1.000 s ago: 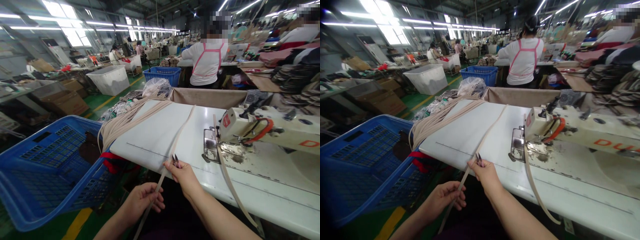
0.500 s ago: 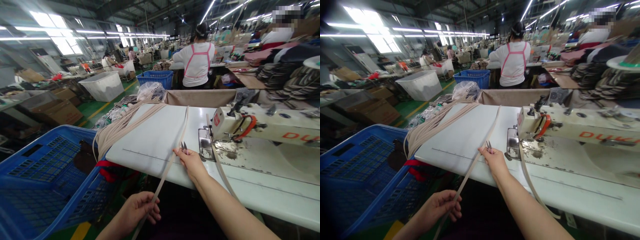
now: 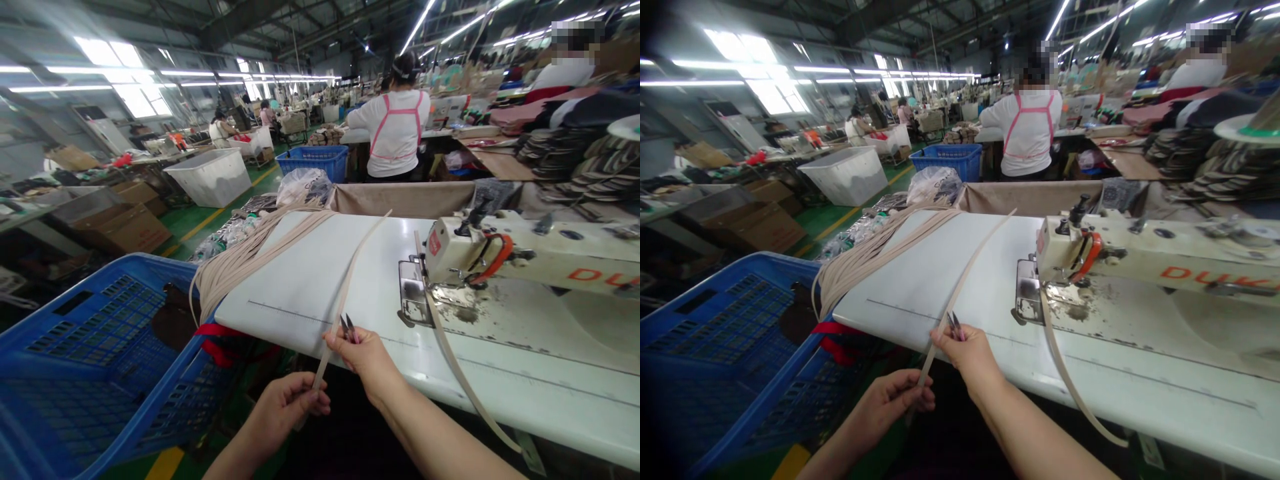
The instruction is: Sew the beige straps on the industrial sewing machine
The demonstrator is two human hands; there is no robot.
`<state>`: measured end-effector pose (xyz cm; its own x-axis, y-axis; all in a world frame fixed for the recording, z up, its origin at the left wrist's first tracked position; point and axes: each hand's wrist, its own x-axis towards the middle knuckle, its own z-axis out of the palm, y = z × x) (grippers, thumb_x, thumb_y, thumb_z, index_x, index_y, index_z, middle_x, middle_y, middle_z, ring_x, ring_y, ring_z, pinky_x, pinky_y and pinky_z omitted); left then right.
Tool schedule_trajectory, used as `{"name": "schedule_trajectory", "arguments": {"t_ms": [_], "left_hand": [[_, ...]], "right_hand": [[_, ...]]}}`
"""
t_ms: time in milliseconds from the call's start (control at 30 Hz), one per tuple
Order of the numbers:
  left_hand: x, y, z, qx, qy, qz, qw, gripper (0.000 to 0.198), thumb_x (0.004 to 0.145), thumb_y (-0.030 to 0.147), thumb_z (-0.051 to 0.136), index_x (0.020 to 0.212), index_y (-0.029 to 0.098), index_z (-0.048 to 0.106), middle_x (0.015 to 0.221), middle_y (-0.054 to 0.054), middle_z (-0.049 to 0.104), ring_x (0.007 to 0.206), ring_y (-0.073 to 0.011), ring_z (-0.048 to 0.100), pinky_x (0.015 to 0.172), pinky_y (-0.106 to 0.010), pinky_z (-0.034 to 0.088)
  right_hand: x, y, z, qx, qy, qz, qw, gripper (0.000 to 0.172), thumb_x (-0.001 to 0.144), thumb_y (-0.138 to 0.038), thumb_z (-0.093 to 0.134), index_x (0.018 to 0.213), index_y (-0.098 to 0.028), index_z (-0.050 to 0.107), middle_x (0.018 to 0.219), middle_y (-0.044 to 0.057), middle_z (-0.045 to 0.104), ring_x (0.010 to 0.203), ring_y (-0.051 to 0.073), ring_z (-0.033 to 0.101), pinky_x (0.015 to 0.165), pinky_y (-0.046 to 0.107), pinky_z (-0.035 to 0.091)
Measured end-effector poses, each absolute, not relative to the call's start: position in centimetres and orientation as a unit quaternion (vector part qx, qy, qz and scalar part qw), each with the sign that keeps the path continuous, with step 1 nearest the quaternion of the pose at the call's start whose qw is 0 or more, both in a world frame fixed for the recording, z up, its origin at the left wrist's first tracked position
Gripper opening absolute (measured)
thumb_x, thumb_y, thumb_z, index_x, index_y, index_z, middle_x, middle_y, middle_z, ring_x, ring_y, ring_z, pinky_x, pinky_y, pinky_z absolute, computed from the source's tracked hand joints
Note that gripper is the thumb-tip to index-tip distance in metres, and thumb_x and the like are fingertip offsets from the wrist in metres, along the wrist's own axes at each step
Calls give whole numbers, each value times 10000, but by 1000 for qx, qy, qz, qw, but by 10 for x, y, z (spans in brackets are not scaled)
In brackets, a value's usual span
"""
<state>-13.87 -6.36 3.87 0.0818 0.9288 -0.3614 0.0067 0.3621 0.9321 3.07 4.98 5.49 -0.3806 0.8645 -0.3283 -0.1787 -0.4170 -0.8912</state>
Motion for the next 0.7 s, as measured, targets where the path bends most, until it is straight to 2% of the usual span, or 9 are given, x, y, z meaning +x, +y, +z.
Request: {"name": "schedule_trajectory", "arguments": {"t_ms": [100, 200, 300, 467, 700], "left_hand": [[-135, -62, 40, 416, 558, 393, 600, 446, 876, 565, 710, 1041, 151, 723, 912, -117, 788, 829, -238, 758, 791, -353, 572], [-137, -65, 37, 410, 555, 389, 610, 436, 871, 563, 717, 1002, 147, 725, 867, -107, 783, 786, -226, 754, 728, -321, 563], [-140, -70, 34, 403, 553, 379, 623, 441, 851, 567, 737, 979, 144, 725, 850, -101, 780, 770, -222, 753, 717, -316, 561], [-144, -76, 34, 398, 557, 358, 636, 467, 837, 591, 741, 963, 142, 717, 845, -102, 778, 763, -223, 753, 689, -304, 548], [-147, -77, 30, 394, 561, 347, 640, 477, 825, 593, 751, 968, 140, 705, 854, -111, 785, 760, -228, 758, 667, -296, 539]], "right_hand": [[29, 40, 53, -414, -425, 729, 342, 472, 604, -585, 896, 668, -165, 689, 548, -45, 469, 496, 74, 304, 476, 264, 171], [31, 45, 53, -425, -418, 716, 363, 493, 584, -602, 902, 665, -166, 689, 515, -61, 427, 489, 70, 274, 471, 260, 163], [36, 56, 55, -447, -399, 699, 391, 539, 563, -634, 899, 613, -179, 615, 491, -86, 344, 481, 60, 222, 473, 261, 120], [42, 74, 58, -467, -386, 676, 420, 574, 506, -655, 906, 669, -161, 663, 527, -70, 406, 482, 58, 226, 482, 269, 100], [45, 83, 54, -471, -377, 668, 435, 575, 486, -651, 915, 637, -170, 638, 499, -79, 387, 475, 62, 242, 484, 269, 115]]}}
